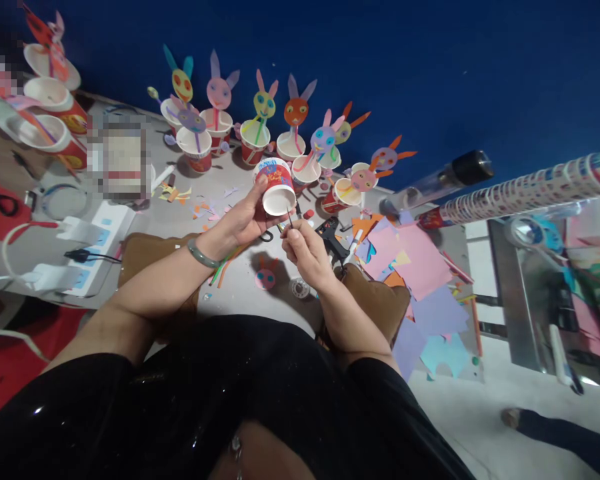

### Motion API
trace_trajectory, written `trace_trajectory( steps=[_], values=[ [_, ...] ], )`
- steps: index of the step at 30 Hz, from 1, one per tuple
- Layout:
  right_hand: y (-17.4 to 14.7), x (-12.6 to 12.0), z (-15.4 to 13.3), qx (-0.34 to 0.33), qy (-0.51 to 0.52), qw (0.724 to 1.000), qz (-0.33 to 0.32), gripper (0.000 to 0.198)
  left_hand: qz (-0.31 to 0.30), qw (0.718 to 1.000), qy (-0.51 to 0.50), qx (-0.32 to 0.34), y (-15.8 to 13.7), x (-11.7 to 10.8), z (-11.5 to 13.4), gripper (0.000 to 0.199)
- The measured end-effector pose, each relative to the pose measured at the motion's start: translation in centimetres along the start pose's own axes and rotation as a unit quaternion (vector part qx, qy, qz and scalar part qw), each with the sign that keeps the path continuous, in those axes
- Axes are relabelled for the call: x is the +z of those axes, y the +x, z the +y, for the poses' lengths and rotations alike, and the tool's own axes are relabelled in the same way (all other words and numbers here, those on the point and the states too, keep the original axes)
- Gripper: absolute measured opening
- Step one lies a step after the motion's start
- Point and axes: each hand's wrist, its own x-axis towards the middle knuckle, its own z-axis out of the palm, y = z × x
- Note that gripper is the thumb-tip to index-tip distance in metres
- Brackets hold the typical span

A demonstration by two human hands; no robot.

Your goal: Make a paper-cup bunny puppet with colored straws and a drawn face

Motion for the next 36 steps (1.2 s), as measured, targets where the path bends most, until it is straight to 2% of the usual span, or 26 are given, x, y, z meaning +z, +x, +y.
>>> trace_trajectory(
  steps=[5,11,18,30,36],
  values=[
    [0.4,0.6,0.1,0.026,0.055,0.998,-0.016,0.050,0.011,1.000,0.005,0.000,-0.1,0.1,-0.2,0.050],
    [0.9,1.0,0.2,0.075,0.122,0.990,-0.002,0.054,0.006,1.000,0.008,-0.005,-0.1,0.2,-0.3,0.049],
    [1.2,0.9,0.4,0.089,0.137,0.987,0.002,0.058,-0.008,1.000,0.009,0.003,-0.1,0.2,-0.4,0.048],
    [1.2,0.9,0.5,0.104,0.150,0.983,0.001,0.060,0.008,1.000,-0.012,-0.025,0.2,0.3,-0.4,0.055],
    [1.3,0.8,0.6,0.109,0.163,0.981,-0.002,0.058,-0.002,1.000,-0.026,-0.016,0.3,0.1,-0.6,0.052]
  ],
)
